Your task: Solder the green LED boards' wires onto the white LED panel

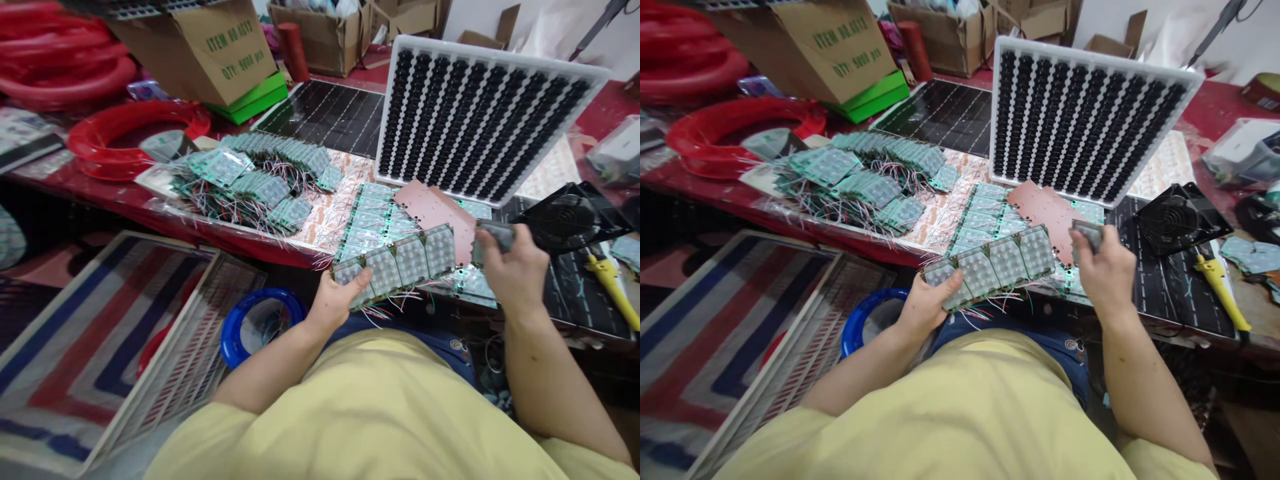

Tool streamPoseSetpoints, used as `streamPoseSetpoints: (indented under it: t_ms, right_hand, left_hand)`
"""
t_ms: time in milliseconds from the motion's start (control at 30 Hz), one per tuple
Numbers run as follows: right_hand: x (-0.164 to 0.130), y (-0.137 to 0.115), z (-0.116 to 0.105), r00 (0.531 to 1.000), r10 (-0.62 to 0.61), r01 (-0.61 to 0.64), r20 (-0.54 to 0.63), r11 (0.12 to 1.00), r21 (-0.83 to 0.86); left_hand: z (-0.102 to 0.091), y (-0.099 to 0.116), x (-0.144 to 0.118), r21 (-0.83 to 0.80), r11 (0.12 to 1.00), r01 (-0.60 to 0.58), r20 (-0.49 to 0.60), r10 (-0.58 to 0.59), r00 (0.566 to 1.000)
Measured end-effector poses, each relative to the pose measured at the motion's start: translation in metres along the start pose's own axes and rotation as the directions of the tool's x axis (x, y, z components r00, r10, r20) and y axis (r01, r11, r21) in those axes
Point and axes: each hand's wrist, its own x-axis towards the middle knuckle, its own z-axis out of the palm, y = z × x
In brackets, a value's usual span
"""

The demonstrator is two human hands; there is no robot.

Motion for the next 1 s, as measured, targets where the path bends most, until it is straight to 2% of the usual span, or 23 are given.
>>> streamPoseSetpoints:
  t_ms: [67, 100, 167, 233, 267, 333, 400, 467, 533, 633, 733, 800, 900, 967, 1000]
  right_hand:
    - [-0.001, -0.006, -0.011, 0.996, 0.090, -0.088, -0.005, 0.983, 0.164]
    - [-0.003, -0.010, -0.014, 0.996, 0.086, -0.093, 0.039, 0.966, 0.243]
    - [-0.008, -0.018, -0.013, 0.988, -0.038, -0.015, 0.150, 0.940, 0.342]
    - [-0.012, -0.020, -0.004, 0.981, -0.146, 0.093, 0.129, 0.932, 0.350]
    - [-0.013, -0.019, 0.002, 0.984, -0.152, 0.112, 0.087, 0.929, 0.353]
    - [-0.013, -0.013, 0.014, 0.988, -0.111, 0.053, 0.108, 0.899, 0.436]
    - [-0.014, -0.007, 0.020, 0.966, -0.079, -0.048, 0.245, 0.880, 0.472]
    - [-0.017, -0.008, 0.020, 0.954, -0.041, -0.086, 0.298, 0.912, 0.402]
    - [-0.022, -0.015, 0.020, 0.983, 0.000, -0.052, 0.183, 0.957, 0.285]
    - [-0.031, -0.026, 0.026, 0.999, -0.031, 0.032, -0.016, 0.995, 0.091]
    - [-0.034, -0.029, 0.036, 0.995, -0.082, 0.079, -0.050, 0.995, -0.055]
    - [-0.031, -0.026, 0.038, 0.995, -0.085, 0.080, -0.058, 0.993, -0.083]
    - [-0.024, -0.023, 0.025, 0.997, 0.003, 0.002, -0.081, 0.998, 0.070]
    - [-0.020, -0.025, 0.013, 0.998, 0.030, -0.042, 0.047, 0.965, 0.260]
    - [-0.019, -0.026, 0.009, 0.990, -0.007, -0.042, 0.142, 0.940, 0.339]
  left_hand:
    - [0.001, -0.001, 0.004, -0.105, 0.994, -0.019, 0.005, 0.020, 1.000]
    - [0.002, -0.002, 0.005, -0.131, 0.991, -0.017, 0.020, 0.020, 1.000]
    - [0.006, -0.004, 0.006, -0.140, 0.990, 0.008, 0.067, 0.002, 0.998]
    - [0.009, -0.005, 0.004, -0.133, 0.991, 0.029, 0.105, -0.015, 0.994]
    - [0.010, -0.005, 0.003, -0.125, 0.992, 0.033, 0.111, -0.019, 0.994]
    - [0.011, -0.005, -0.001, -0.075, 0.997, 0.033, 0.113, -0.025, 0.993]
    - [0.011, -0.005, -0.004, 0.009, 1.000, 0.023, 0.105, -0.024, 0.994]
    - [0.011, -0.008, -0.004, 0.078, 0.997, -0.008, 0.081, 0.002, 0.997]
    - [0.013, -0.014, -0.001, 0.090, 0.994, -0.059, 0.033, 0.056, 0.998]
    - [0.016, -0.025, 0.004, 0.031, 0.993, -0.110, -0.021, 0.110, 0.994]
    - [0.016, -0.030, 0.007, 0.024, 0.995, -0.099, -0.027, 0.100, 0.995]
    - [0.015, -0.029, 0.008, 0.054, 0.993, -0.102, 0.002, 0.102, 0.995]
    - [0.014, -0.025, 0.012, -0.002, 0.994, -0.110, 0.056, 0.110, 0.992]
    - [0.015, -0.022, 0.015, -0.068, 0.992, -0.104, 0.082, 0.109, 0.991]
    - [0.016, -0.021, 0.015, -0.088, 0.991, -0.100, 0.095, 0.108, 0.990]
